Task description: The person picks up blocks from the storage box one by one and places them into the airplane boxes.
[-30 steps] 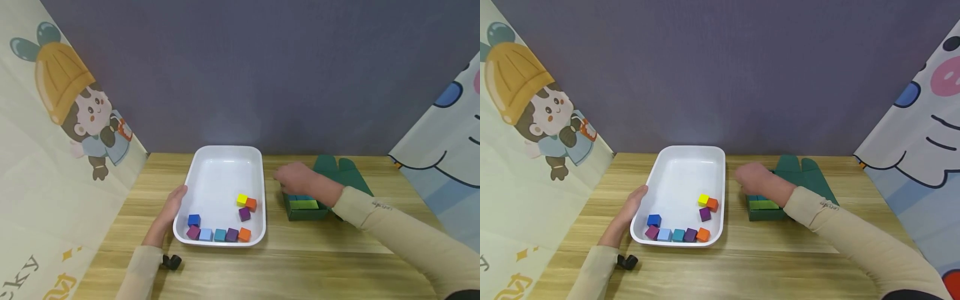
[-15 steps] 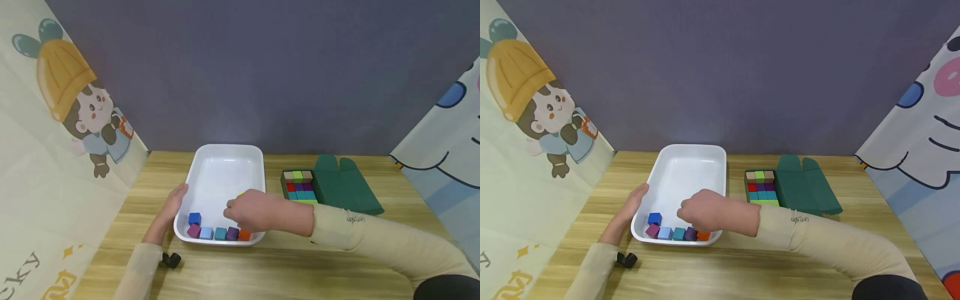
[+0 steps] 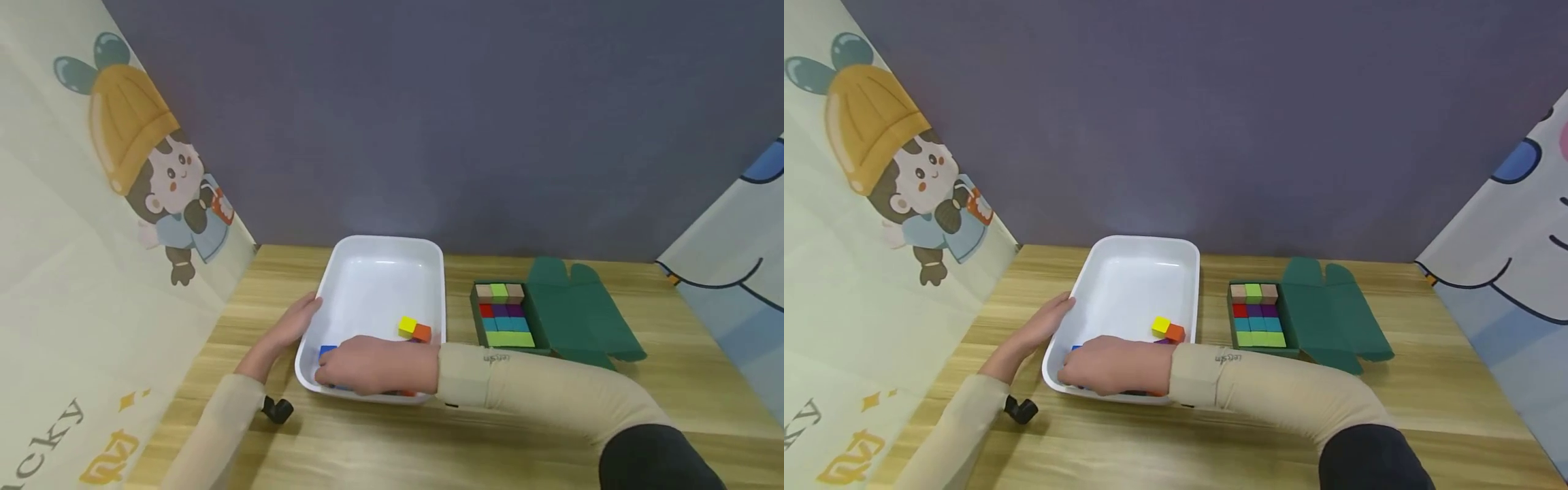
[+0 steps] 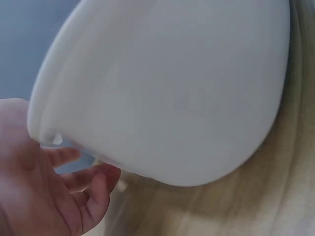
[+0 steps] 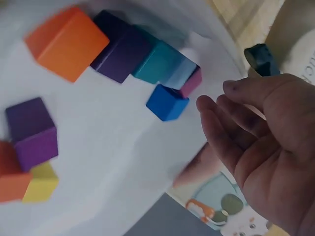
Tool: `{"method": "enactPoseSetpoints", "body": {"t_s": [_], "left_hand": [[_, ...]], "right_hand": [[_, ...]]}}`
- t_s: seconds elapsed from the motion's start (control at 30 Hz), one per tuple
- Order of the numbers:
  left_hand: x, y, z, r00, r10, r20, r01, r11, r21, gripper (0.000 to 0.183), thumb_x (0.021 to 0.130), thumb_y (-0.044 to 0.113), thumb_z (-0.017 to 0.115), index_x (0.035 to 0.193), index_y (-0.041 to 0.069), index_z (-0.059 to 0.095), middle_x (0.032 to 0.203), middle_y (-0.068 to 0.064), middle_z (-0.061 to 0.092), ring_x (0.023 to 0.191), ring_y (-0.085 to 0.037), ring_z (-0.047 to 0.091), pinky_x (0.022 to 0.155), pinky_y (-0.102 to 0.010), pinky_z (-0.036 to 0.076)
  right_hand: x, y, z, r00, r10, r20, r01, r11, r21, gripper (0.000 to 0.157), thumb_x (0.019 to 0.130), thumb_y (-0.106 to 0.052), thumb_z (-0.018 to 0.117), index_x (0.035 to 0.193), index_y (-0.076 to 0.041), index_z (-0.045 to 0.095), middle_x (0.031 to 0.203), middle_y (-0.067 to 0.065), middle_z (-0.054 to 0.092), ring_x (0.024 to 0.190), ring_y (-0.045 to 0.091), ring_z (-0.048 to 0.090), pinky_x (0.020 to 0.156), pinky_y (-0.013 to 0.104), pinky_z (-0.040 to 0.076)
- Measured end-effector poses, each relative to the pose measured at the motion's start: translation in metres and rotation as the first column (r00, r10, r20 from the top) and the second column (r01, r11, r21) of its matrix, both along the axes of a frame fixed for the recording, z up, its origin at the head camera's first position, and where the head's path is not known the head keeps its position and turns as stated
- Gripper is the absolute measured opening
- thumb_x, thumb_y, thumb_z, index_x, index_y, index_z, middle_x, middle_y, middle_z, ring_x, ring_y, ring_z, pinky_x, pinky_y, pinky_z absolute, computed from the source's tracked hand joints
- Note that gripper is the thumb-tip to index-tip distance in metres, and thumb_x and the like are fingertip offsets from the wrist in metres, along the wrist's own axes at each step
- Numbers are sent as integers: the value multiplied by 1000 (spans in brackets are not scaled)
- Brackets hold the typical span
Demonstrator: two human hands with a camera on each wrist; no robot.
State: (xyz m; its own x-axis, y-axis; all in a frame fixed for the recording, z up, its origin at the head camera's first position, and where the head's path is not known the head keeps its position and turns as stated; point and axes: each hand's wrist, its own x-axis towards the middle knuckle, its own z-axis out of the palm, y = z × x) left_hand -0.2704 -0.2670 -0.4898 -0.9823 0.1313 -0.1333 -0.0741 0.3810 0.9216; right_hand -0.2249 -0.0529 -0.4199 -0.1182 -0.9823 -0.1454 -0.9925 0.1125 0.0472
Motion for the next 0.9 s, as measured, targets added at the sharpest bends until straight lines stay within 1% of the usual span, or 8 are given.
{"method": "enactPoseSetpoints", "body": {"t_s": [0.07, 0.17, 0.3, 0.43, 0.57, 0.67, 0.8, 0.9], "left_hand": [[-4, 1, 2, 1000, -11, -13, 11, 999, -30, 56, 107, 35, 30, 151, 0, 26, 136, -27, 48, 116, -37, 54, 90, -44, 53], [-8, 2, 2, 1000, -8, -29, 7, 998, -55, 53, 108, 30, 31, 152, 2, 25, 138, -27, 44, 117, -39, 53, 88, -46, 54], [-9, 4, 0, 998, 22, -53, -27, 994, -108, 49, 107, 22, 31, 151, 2, 25, 138, -28, 44, 116, -41, 53, 86, -48, 54], [-9, 7, -2, 996, 47, -82, -60, 985, -165, 49, 107, 21, 29, 151, 2, 25, 138, -27, 44, 115, -40, 53, 87, -49, 53], [-8, 11, -3, 990, 77, -119, -102, 971, -217, 47, 106, 18, 31, 148, -1, 30, 137, -27, 46, 114, -39, 54, 90, -49, 52], [-8, 13, -3, 986, 98, -136, -130, 958, -254, 45, 105, 16, 34, 145, -3, 35, 134, -27, 49, 112, -38, 55, 90, -49, 52], [-10, 15, -4, 984, 103, -143, -139, 954, -267, 45, 104, 17, 35, 145, -3, 36, 132, -27, 51, 108, -36, 58, 86, -47, 54], [-12, 15, -6, 983, 102, -152, -140, 954, -265, 45, 104, 17, 35, 144, -4, 37, 131, -27, 52, 107, -35, 59, 85, -45, 55]], "right_hand": [[-2, -9, -6, 1000, 5, -15, -5, 1000, 8, 17, 95, -12, 62, 109, -23, 63, 94, -9, 54, 79, 6, 49, 65, 17, 45], [-5, -21, -13, 1000, -1, 4, 0, 1000, 15, 17, 96, -12, 61, 109, -23, 64, 94, -10, 54, 78, 5, 50, 66, 16, 45], [-9, -32, -19, 998, -19, 62, 18, 1000, 22, 13, 94, -9, 62, 98, -21, 65, 84, -10, 54, 71, 7, 50, 61, 18, 42], [-13, -39, -24, 997, -41, 68, 40, 999, 19, 14, 89, -7, 66, 88, -21, 65, 77, -10, 53, 66, 8, 50, 56, 21, 42], [-13, -44, -28, 998, -55, 39, 54, 998, 19, 12, 89, -10, 66, 88, -22, 62, 78, -10, 53, 67, 8, 52, 56, 22, 45], [-15, -46, -31, 996, -80, 43, 80, 997, 21, 12, 89, -12, 66, 88, -22, 61, 77, -10, 53, 66, 9, 52, 56, 23, 46], [-19, -47, -36, 992, -110, 63, 108, 994, 23, 15, 86, -11, 68, 85, -23, 58, 74, -11, 53, 65, 9, 52, 55, 24, 45], [-22, -46, -36, 992, -97, 78, 96, 995, 18, 15, 84, -9, 70, 86, -21, 60, 75, -10, 54, 66, 9, 52, 57, 23, 45]]}}
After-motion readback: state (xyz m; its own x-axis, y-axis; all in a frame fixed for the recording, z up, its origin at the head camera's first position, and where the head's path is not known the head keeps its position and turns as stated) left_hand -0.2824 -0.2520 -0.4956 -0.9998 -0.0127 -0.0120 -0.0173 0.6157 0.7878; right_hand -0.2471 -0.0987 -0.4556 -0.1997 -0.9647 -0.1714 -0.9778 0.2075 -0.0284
